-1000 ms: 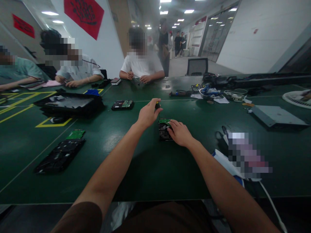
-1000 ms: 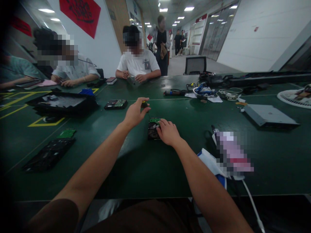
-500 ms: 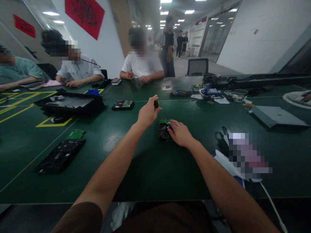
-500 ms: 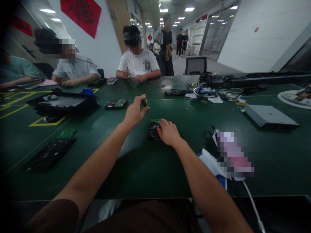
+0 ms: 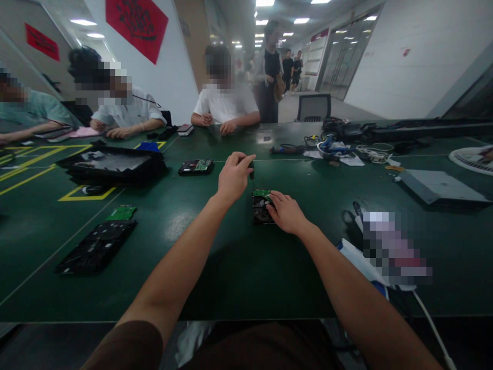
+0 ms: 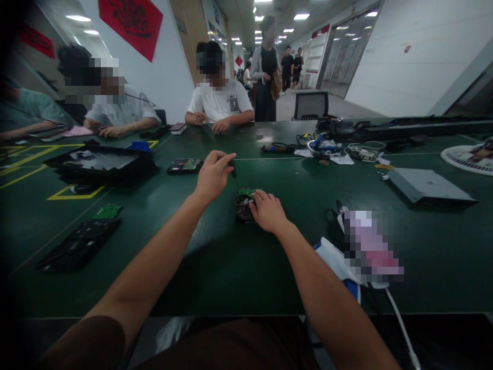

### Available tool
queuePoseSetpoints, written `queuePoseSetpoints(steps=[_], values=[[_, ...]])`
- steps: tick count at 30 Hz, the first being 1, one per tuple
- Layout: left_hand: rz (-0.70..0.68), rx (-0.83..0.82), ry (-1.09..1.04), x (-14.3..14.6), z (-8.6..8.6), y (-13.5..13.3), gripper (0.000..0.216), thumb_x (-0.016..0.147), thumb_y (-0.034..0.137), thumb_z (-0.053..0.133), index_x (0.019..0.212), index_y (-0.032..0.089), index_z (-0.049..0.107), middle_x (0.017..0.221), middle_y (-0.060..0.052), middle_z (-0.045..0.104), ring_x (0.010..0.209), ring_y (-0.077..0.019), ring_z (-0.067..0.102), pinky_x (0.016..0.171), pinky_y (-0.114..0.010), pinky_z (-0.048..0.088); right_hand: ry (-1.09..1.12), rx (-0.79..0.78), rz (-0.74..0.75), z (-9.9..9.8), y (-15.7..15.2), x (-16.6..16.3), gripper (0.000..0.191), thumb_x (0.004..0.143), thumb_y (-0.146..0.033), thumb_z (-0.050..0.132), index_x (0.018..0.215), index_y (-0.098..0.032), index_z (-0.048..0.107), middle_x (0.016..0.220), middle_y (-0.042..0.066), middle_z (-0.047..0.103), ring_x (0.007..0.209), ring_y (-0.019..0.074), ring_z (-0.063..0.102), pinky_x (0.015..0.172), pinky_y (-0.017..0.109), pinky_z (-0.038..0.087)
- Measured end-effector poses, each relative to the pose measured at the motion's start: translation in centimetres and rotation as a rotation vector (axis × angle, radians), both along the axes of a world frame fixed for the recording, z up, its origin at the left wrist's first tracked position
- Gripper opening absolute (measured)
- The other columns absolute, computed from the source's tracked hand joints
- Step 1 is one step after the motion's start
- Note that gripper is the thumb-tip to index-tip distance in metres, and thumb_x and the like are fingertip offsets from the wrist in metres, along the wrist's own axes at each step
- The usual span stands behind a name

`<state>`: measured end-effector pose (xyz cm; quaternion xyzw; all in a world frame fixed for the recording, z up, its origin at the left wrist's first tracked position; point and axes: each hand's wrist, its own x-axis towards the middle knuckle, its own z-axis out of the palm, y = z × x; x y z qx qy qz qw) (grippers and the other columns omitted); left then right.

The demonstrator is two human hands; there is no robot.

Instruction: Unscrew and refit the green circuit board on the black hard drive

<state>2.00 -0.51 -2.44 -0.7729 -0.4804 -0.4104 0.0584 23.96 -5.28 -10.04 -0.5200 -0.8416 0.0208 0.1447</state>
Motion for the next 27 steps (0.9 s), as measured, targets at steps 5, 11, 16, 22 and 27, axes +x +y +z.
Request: queuePoseSetpoints(steps=[5,11,16,22,27], values=[[-0.027,-0.037,0.010,0.22,-0.34,0.13,0.048,0.096,0.010,0.055,0.141,0.025,0.055,0.144,-0.010,0.061,0.133,-0.0259,0.058,0.112,-0.042,0.047,-0.006,0.015,0.004,-0.01,-0.06,-0.07,0.054,0.108,-0.045,0.032,0.148,-0.015,0.051,0.159,0.013,0.046,0.127,0.0333,0.054,0.103,0.048,0.044],[-0.014,-0.126,-0.116,0.64,-0.24,-0.36,0.045,0.093,0.026,0.070,0.132,0.021,0.049,0.135,-0.015,0.067,0.118,-0.0300,0.069,0.101,-0.046,0.054,-0.008,0.021,0.001,0.07,-0.12,-0.14,0.052,0.108,-0.045,0.032,0.147,-0.017,0.051,0.159,0.012,0.046,0.127,0.0328,0.054,0.102,0.047,0.044],[-0.028,-0.163,-0.222,0.68,-0.46,-0.24,0.038,0.095,0.025,0.068,0.127,0.024,0.048,0.117,-0.010,0.074,0.102,-0.0241,0.074,0.093,-0.041,0.057,-0.001,0.016,-0.002,0.11,-0.12,-0.15,0.052,0.108,-0.044,0.032,0.148,-0.017,0.051,0.158,0.012,0.047,0.127,0.0326,0.054,0.101,0.046,0.045],[-0.070,-0.114,-0.120,0.41,-0.53,0.32,0.036,0.099,0.019,0.055,0.135,0.020,0.057,0.126,-0.012,0.070,0.117,-0.0247,0.067,0.103,-0.042,0.052,-0.002,0.009,-0.005,0.13,-0.13,-0.14,0.052,0.108,-0.044,0.032,0.148,-0.017,0.051,0.159,0.012,0.046,0.129,0.0323,0.053,0.104,0.046,0.044],[0.014,0.005,-0.042,0.07,-0.64,0.44,0.040,0.099,0.023,0.055,0.138,0.026,0.063,0.127,-0.010,0.065,0.112,-0.0220,0.065,0.097,-0.035,0.054,-0.008,0.001,-0.008,0.19,-0.15,-0.15,0.053,0.108,-0.046,0.031,0.148,-0.017,0.051,0.159,0.012,0.045,0.128,0.0335,0.054,0.103,0.048,0.045]])
